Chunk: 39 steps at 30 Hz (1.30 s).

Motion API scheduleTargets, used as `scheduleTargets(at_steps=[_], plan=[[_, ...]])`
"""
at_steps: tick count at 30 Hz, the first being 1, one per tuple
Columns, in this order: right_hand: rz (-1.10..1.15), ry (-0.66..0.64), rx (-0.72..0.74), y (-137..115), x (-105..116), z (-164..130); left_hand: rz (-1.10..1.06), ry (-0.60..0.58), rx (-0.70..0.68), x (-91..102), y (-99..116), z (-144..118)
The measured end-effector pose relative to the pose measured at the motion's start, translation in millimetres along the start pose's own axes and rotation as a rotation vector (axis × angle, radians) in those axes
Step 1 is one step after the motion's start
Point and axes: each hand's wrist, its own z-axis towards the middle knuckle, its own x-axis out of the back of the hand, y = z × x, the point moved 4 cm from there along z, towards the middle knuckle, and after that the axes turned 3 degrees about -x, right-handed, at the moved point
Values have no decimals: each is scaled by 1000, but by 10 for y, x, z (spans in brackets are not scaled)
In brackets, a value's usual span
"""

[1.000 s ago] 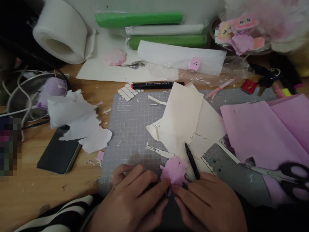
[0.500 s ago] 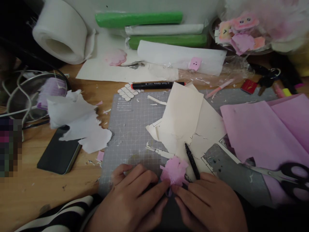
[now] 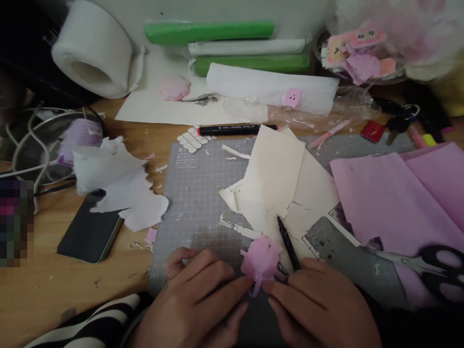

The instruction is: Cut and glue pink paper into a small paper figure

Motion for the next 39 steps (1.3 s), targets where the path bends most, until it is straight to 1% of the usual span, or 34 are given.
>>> scheduleTargets(at_steps=[3,5,7,9,10,15,19,23,26,28,30,32,34,36,39], plan=[[-61,-1,12,66,65,34,8,48,67,36,-17,3],[-117,7,18,106,102,61,35,28,112,44,-42,17],[-159,-5,29,127,115,81,67,-21,134,43,-66,40],[-180,-17,31,135,109,89,96,-61,122,41,-73,70],[-185,-15,31,136,103,90,107,-60,109,46,-68,86],[-181,38,53,122,85,81,124,-4,50,81,-6,151],[-149,65,79,98,116,81,71,17,75,101,-2,136],[-71,75,70,72,203,97,-13,42,99,87,-29,58],[29,49,5,57,247,115,-73,81,58,65,-28,6],[110,1,-72,56,220,112,-104,102,31,61,-20,-7],[195,-5,-174,74,166,85,-128,115,39,74,-25,-4],[295,33,-284,112,110,44,-142,82,71,86,-42,7],[393,40,-364,149,61,12,-150,26,91,91,-59,12],[447,13,-406,176,46,6,-147,3,89,96,-67,6],[430,-39,-428,195,73,28,-161,24,89,85,-65,-18]])
